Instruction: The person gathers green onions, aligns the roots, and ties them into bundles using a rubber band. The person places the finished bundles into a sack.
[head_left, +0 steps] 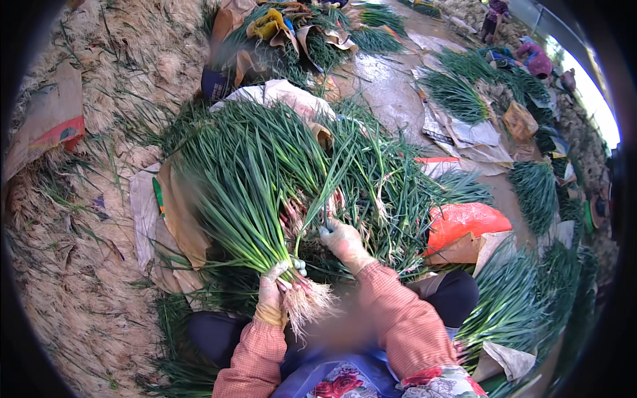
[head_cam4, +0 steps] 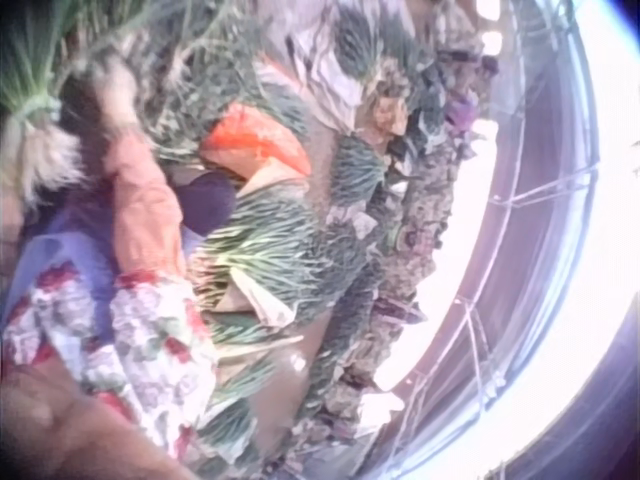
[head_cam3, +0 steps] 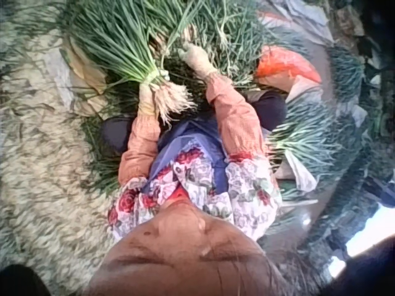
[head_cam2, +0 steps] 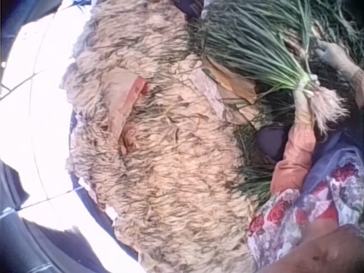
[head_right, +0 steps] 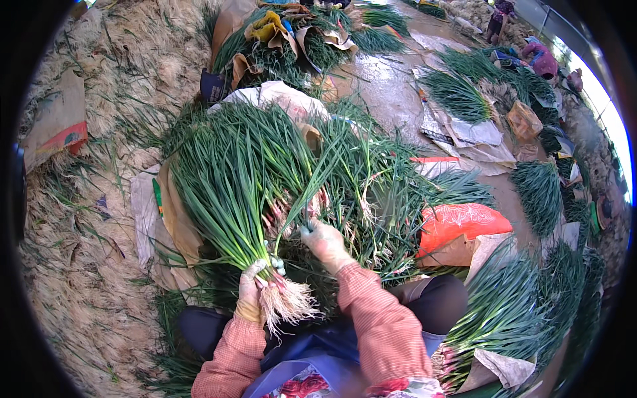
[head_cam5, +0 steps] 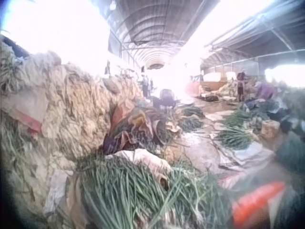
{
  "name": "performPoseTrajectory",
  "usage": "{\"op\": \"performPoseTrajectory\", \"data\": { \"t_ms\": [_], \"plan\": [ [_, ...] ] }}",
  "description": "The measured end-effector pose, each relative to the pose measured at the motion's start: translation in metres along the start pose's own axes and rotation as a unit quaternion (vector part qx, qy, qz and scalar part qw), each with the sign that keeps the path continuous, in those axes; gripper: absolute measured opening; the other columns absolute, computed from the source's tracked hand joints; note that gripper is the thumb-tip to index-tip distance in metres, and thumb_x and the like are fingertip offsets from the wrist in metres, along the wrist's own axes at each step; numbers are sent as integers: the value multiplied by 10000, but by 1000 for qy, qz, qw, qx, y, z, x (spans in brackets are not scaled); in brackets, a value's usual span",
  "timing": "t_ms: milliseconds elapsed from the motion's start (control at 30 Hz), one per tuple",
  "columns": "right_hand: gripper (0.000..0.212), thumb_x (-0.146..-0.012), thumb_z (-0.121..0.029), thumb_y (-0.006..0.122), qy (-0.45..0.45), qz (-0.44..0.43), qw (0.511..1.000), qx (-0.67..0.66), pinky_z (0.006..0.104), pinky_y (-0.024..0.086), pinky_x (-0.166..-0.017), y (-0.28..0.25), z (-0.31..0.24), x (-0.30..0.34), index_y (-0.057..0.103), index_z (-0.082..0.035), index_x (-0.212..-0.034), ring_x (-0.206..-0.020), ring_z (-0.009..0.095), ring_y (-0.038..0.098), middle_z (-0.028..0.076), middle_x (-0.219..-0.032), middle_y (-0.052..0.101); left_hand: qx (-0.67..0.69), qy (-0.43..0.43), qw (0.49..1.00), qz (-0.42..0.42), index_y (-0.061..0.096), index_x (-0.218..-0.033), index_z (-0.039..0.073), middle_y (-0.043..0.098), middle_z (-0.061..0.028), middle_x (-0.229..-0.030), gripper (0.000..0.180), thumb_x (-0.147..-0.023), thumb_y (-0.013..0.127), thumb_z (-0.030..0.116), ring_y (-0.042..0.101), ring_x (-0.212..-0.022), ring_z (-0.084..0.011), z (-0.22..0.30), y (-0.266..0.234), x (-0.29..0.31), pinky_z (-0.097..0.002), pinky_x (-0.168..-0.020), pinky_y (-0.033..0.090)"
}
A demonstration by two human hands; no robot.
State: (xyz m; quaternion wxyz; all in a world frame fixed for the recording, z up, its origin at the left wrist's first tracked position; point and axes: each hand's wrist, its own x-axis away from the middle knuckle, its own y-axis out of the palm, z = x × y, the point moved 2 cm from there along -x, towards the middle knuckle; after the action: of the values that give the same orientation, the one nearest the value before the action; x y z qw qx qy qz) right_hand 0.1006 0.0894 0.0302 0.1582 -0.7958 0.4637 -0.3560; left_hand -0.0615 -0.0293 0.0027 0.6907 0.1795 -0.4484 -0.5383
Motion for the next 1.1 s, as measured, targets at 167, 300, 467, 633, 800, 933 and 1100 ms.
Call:
{"op": "performPoseTrajectory", "data": {
  "t_ms": [167, 300, 467, 633, 800, 933, 1100],
  "plan": [
    [379, -872, -278, 609, -126, -250, 960, 17, 309, 526, -619, -34, 9, -12, 592, -52, -1175, -679, 172, 645, 112, -1036, 658, 69, 15, 997, -35, 505, -1205, -34, 605, -191, -1151, 414, -858, 537, 189, 643, -906, -239, 6, 13, 7, -363, -740, 556],
    [292, -844, -301, 632, -7, 192, 970, -150, 376, 512, -707, -63, 45, -86, 635, -45, -984, -719, 265, 659, 156, -943, 676, 147, 58, 979, -126, 508, -1144, -51, 608, -122, -945, 391, -791, 584, 99, 601, -773, -196, 24, 29, 7, -335, -715, 534],
    [382, -775, -345, 698, 72, 80, 990, 88, 384, 478, -844, -56, 16, -91, 630, -73, -1036, -968, 297, 629, 175, -1004, 652, 130, 148, 967, -165, 472, -1152, -47, 557, -77, -888, 378, -872, 579, 185, 543, -791, -161, 62, 41, 5, -316, -731, 453],
    [191, -919, -220, 488, -43, 240, 967, 75, 376, 500, -713, -132, -24, -14, 618, -94, -982, -740, 232, 650, 110, -770, 654, 61, 132, 982, -123, 337, -1379, -28, 600, -90, -975, 561, -891, 533, 168, 584, -827, -173, 59, 11, 0, -330, -787, 506],
    [222, -916, -261, 534, -110, 170, 966, 159, 375, 487, -659, -113, 59, -18, 598, -58, -980, -712, 207, 633, 115, -732, 631, 84, 122, 985, -92, 344, -1381, -2, 598, -87, -1007, 536, -929, 508, 235, 584, -828, -162, 31, 7, -15, -334, -771, 516],
    [183, -923, -212, 555, -98, 67, 873, -473, 285, 525, -543, -131, 36, 5, 578, -31, -911, -682, 186, 653, 105, -714, 636, 104, 119, 980, -117, 371, -1359, 3, 606, -81, -995, 521, -948, 503, 295, 579, -807, -147, 45, 9, -3, -331, -729, 517],
    [240, -941, -266, 542, 17, -61, 961, -269, 197, 403, -371, -62, 63, 7, 602, -58, -1044, -487, 82, 582, 55, -711, 659, 111, 106, 981, -118, 399, -1344, 19, 620, -78, -997, 491, -928, 531, 241, 582, -835, -158, 36, 8, -3, -343, -765, 498]
  ]
}}
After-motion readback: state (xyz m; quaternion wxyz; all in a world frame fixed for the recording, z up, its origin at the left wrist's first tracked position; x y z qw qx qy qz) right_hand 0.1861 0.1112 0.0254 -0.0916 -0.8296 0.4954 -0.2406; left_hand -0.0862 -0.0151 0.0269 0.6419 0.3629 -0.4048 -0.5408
